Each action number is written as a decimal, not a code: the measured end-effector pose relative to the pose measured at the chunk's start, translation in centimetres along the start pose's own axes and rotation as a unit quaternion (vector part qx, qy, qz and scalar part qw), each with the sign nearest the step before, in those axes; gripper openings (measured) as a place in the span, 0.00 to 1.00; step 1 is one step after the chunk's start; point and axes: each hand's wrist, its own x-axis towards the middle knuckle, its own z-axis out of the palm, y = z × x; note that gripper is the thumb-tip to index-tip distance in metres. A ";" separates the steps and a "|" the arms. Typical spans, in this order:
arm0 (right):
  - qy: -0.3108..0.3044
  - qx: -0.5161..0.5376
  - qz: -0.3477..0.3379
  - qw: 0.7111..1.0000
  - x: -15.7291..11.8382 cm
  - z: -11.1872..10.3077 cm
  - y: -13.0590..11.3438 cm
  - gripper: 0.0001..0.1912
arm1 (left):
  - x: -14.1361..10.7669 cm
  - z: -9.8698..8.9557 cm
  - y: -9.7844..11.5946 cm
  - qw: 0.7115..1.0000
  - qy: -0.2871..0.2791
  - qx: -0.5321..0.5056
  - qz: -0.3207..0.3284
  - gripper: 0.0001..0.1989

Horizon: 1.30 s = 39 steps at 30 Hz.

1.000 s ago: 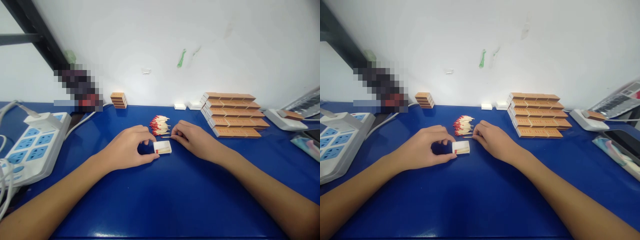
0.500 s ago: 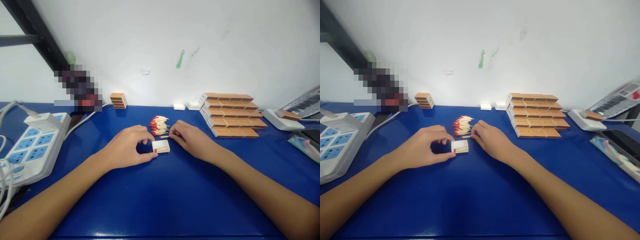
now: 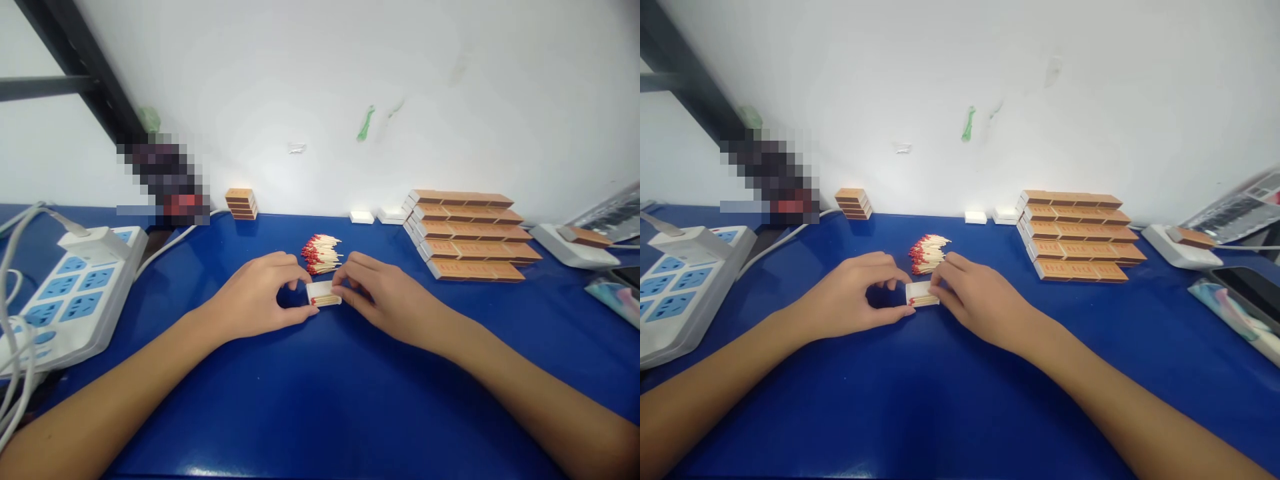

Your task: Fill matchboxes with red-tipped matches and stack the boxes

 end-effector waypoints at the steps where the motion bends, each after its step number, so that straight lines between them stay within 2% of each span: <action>1: 0.015 0.004 0.010 1.000 0.1 0.2 0.4 0.05 | 0.0 0.0 0.0 1.000 -0.002 -0.001 -0.001 0.13; 5: 0.060 0.004 0.069 0.996 0.6 1.1 2.4 0.05 | 0.0 0.0 0.1 1.000 -0.007 -0.006 -0.001 0.13; 8: 0.053 0.007 0.082 0.995 0.8 1.6 3.1 0.03 | 0.0 0.0 0.1 1.000 -0.007 -0.008 -0.002 0.13; 12: 0.038 -0.003 0.091 0.995 0.9 1.9 3.0 0.05 | 0.0 0.0 0.1 1.000 -0.004 -0.010 -0.001 0.13; 23: -0.009 -0.007 0.073 0.997 0.4 0.0 2.2 0.07 | 0.0 -0.1 0.1 1.000 -0.008 -0.009 -0.004 0.13; 33: 0.005 -0.007 0.049 0.999 0.4 1.1 1.9 0.07 | -0.1 -0.2 0.7 0.999 -0.037 -0.019 -0.012 0.14; 39: -0.031 -0.004 0.028 0.999 0.3 0.5 1.0 0.06 | -0.1 -0.3 1.1 0.998 -0.058 -0.029 -0.014 0.13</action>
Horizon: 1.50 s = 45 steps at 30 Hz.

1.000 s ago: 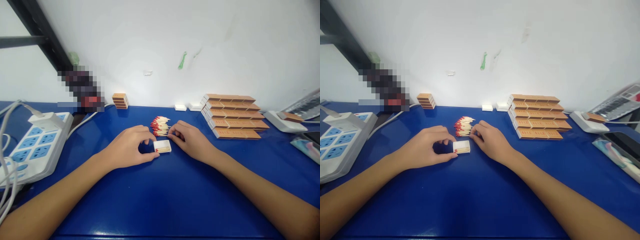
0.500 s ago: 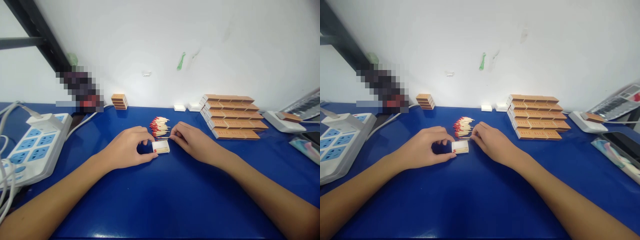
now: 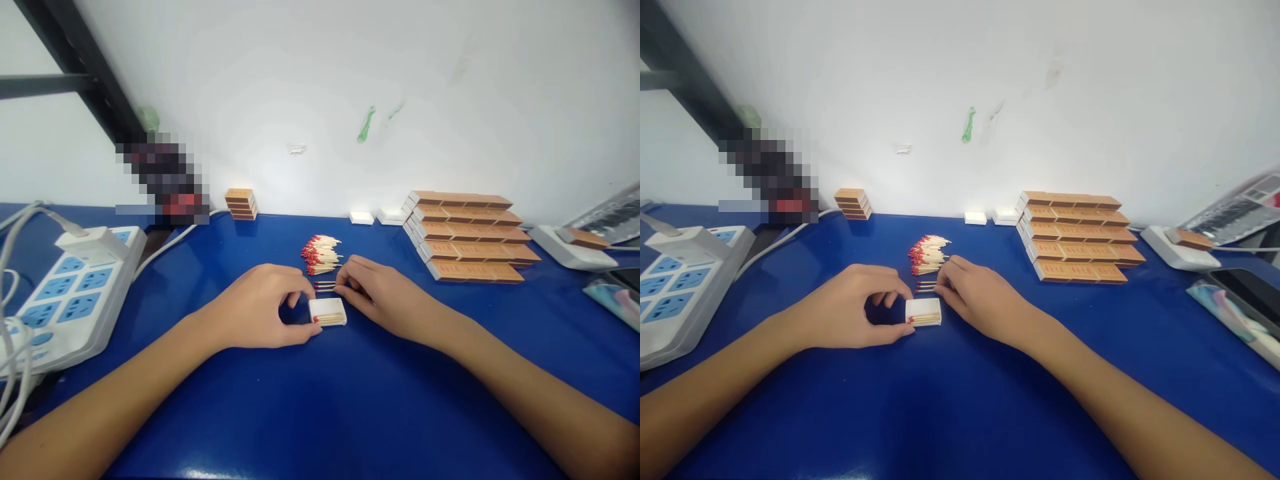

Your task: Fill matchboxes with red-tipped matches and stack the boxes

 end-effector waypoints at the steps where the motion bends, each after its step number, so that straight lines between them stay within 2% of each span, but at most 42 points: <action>1: -0.004 -0.007 0.001 1.000 0.0 0.0 -0.1 0.06 | 0.0 0.0 0.0 1.000 0.001 0.000 -0.001 0.13; 11: 0.005 -0.020 0.005 1.000 -0.1 0.0 0.1 0.03 | 0.0 -0.1 -0.3 1.000 0.004 0.003 -0.012 0.14; 19: 0.004 -0.030 -0.004 1.000 0.1 0.4 0.3 0.04 | 0.0 0.1 -0.3 1.000 0.010 0.006 -0.002 0.14; 24: 0.029 -0.035 0.005 0.999 0.0 -0.7 0.1 0.04 | 0.1 -0.1 -0.3 1.000 0.013 0.012 -0.011 0.14; 28: 0.055 -0.021 -0.005 0.998 -0.3 -1.5 -0.8 0.04 | 0.2 -0.1 -0.6 0.999 0.035 0.027 -0.027 0.13; 34: 0.022 0.004 -0.029 0.999 -0.6 -0.7 -1.6 0.04 | 0.2 0.0 -0.6 0.999 0.032 0.024 -0.023 0.13; 39: 0.061 0.039 0.025 0.997 -0.1 0.0 -0.2 0.04 | 0.2 -0.1 -0.2 1.000 0.015 -0.007 -0.018 0.13; 45: 0.042 0.024 0.049 0.998 0.7 1.3 0.6 0.05 | 0.1 -0.2 0.1 0.999 -0.002 -0.021 -0.026 0.13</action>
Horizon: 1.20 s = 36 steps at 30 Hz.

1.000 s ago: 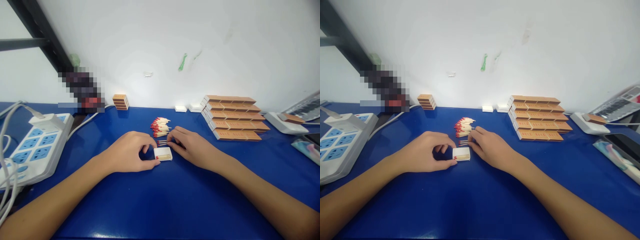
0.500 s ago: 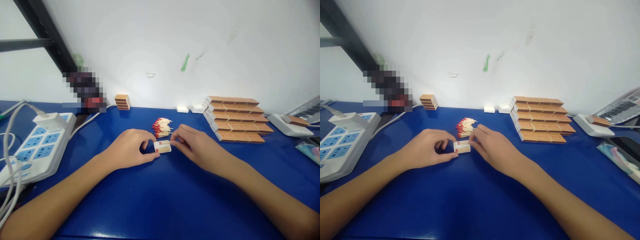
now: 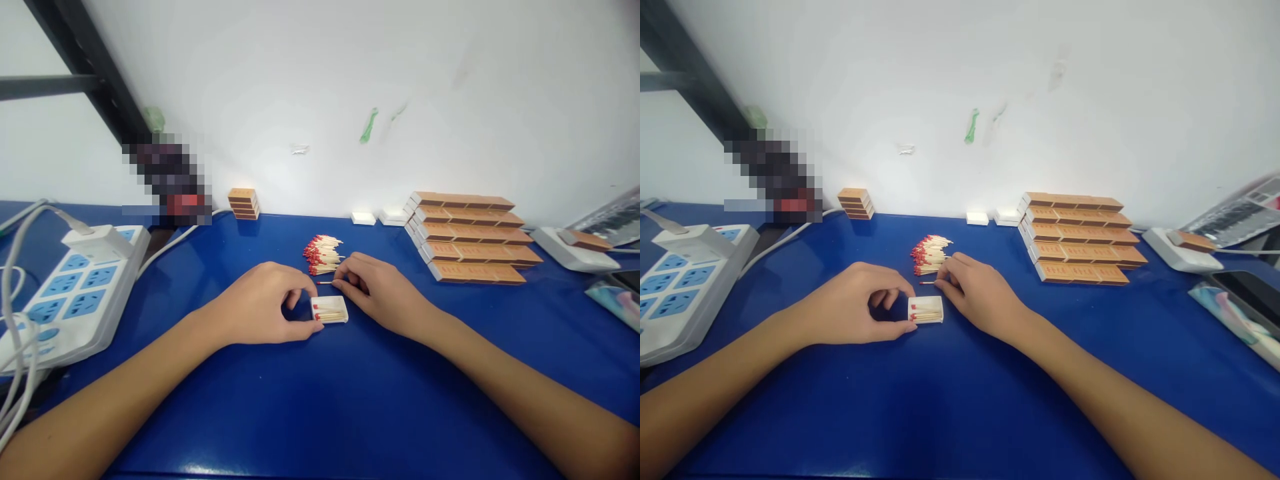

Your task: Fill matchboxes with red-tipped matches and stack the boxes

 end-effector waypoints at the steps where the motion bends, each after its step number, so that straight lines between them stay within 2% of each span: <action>1: 0.002 -0.001 0.001 1.000 0.1 0.1 0.0 0.06 | 0.0 0.0 0.0 1.000 0.002 0.000 0.002 0.13; 31: 0.046 -0.018 -0.056 0.997 0.1 0.6 0.4 0.11 | 0.1 -0.1 -0.4 1.000 -0.007 0.008 -0.013 0.14; 36: 0.045 -0.011 -0.052 0.998 0.2 0.7 0.4 0.08 | 0.1 -0.1 -0.4 1.000 -0.008 0.003 -0.011 0.13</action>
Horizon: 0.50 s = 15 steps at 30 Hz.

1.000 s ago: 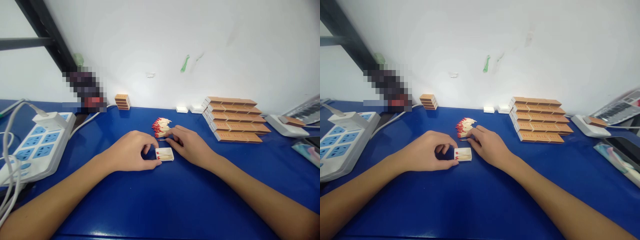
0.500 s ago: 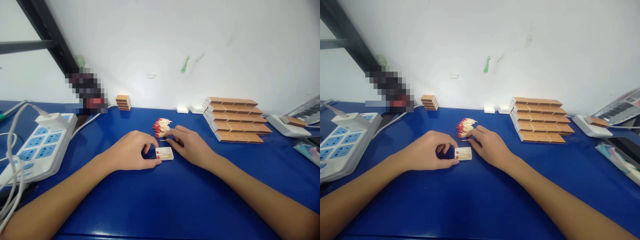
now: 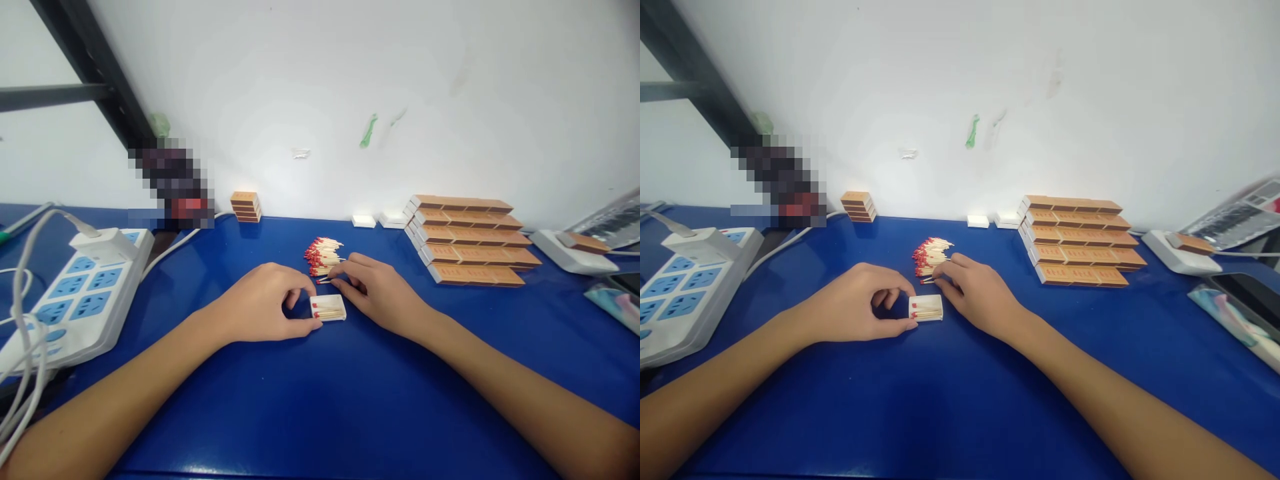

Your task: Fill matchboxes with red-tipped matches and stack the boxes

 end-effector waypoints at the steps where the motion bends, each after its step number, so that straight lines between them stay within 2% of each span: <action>1: 0.000 0.004 -0.001 1.000 0.0 0.0 0.0 0.07 | 0.0 0.0 0.0 1.000 0.001 0.000 0.001 0.13; 7: 0.000 0.031 -0.010 0.999 0.1 -0.3 -0.1 0.07 | 0.0 0.0 0.0 1.000 0.002 0.005 0.008 0.14; 15: -0.021 0.043 0.025 0.999 0.1 -0.5 -0.1 0.03 | 0.0 0.0 0.1 1.000 0.004 0.005 0.005 0.14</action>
